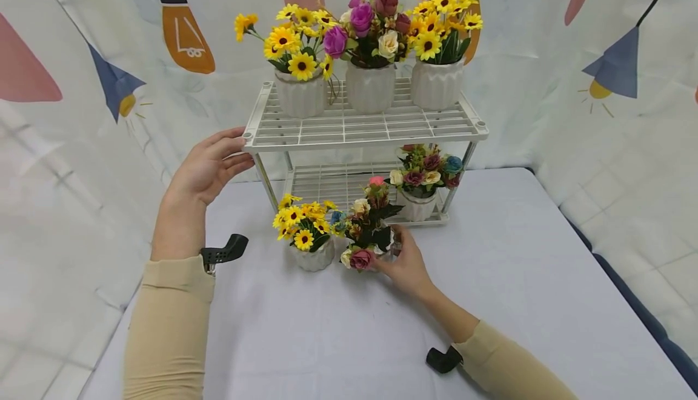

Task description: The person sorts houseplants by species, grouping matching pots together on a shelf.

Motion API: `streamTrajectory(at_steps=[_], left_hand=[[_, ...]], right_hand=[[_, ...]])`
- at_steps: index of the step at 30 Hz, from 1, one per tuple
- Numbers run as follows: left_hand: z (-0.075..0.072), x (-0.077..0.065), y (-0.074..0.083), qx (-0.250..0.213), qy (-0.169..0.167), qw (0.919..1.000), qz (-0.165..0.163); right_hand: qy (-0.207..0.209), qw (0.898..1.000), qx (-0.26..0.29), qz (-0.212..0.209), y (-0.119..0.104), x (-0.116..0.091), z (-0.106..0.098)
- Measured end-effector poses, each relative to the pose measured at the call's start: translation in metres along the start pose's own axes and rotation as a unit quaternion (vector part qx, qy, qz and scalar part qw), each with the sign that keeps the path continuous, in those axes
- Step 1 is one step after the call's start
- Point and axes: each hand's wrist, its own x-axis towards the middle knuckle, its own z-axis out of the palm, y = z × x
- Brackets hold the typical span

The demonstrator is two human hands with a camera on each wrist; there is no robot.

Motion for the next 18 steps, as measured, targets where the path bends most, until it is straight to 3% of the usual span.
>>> streamTrajectory(at_steps=[9, 18], left_hand=[[0.0011, -0.0004, 0.0, 0.007, 0.002, 1.0, -0.001], [0.0015, 0.0, -0.0002, 0.001, 0.0, 1.0, 0.001]], right_hand=[[-0.017, 0.998, 0.061, 0.016, -0.0033, -0.0041, -0.0031], [-0.013, 0.996, 0.076, 0.032, -0.008, -0.0039, -0.0009]])
